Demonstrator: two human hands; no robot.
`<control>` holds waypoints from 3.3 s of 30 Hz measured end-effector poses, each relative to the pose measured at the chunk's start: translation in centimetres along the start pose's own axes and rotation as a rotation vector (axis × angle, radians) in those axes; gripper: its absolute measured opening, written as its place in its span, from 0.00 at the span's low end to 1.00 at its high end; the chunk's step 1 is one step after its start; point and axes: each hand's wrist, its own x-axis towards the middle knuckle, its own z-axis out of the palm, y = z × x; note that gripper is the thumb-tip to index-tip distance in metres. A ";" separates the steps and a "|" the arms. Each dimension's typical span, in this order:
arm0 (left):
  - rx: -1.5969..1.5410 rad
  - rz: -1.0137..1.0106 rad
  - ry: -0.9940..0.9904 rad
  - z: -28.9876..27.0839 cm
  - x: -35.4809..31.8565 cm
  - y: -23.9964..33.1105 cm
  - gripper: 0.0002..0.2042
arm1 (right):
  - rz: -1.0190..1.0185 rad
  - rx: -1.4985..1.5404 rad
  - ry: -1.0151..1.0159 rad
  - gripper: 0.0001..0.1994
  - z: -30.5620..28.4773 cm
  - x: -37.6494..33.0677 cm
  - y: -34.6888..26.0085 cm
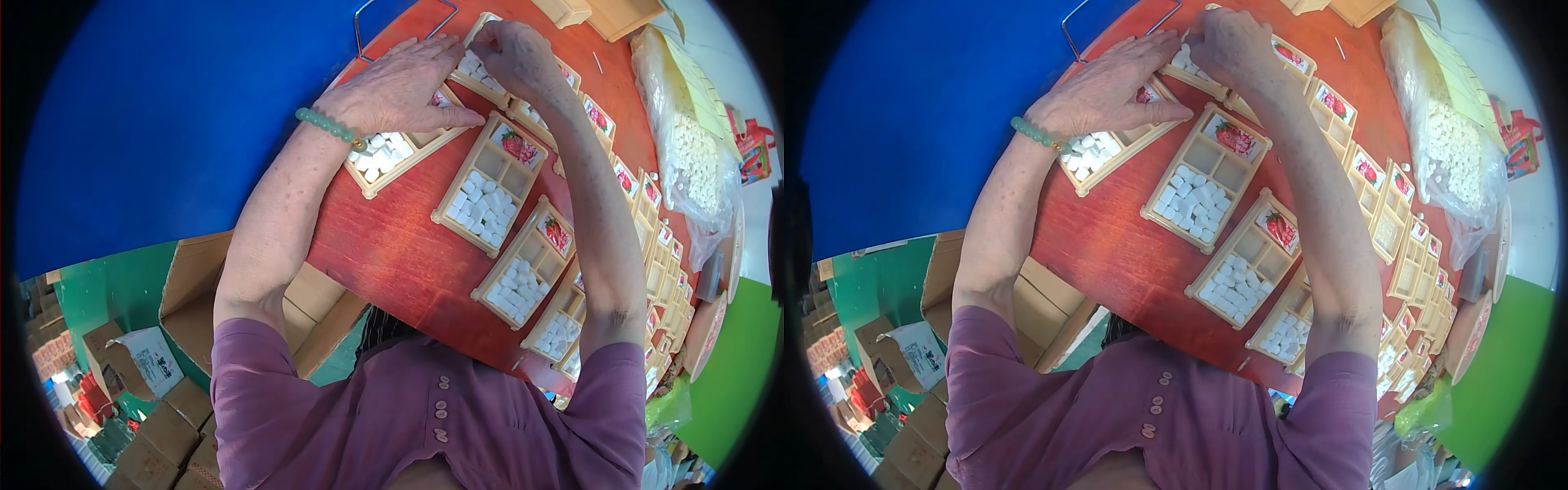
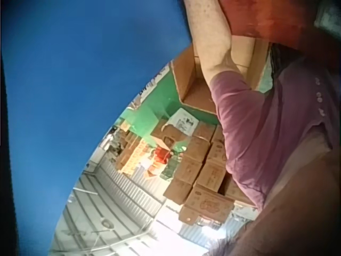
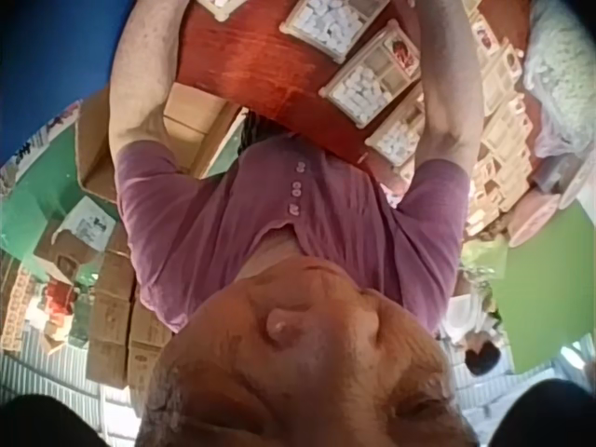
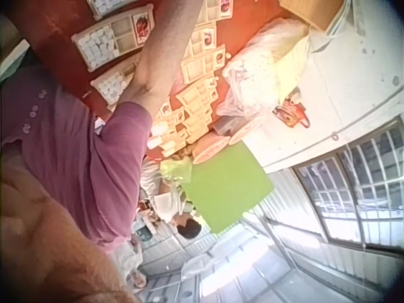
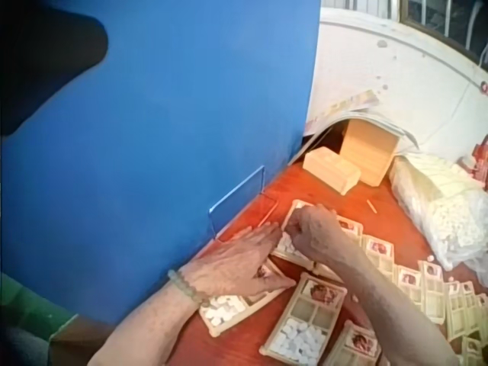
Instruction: Packaging small white rectangular blocks into plastic sorting trays.
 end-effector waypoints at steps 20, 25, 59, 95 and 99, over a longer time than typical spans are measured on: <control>0.000 -0.001 -0.012 -0.1 0.0 0.1 0.50 | -0.016 0.250 -0.062 0.10 -0.7 -0.9 1.3; -0.001 0.000 -0.006 0.0 -0.2 0.0 0.51 | -0.097 -0.047 -0.018 0.08 -1.0 -1.7 -0.9; -0.102 0.017 -0.092 -1.5 0.0 0.2 0.52 | -0.097 -0.181 -0.204 0.34 -2.4 -8.2 -2.5; -0.110 0.052 -0.083 -0.8 -0.1 0.1 0.48 | -0.071 -0.020 0.142 0.08 -3.5 -8.3 1.4; -0.084 0.050 -0.084 -0.8 0.0 0.1 0.49 | -0.041 -0.083 0.128 0.07 -3.0 -7.6 0.7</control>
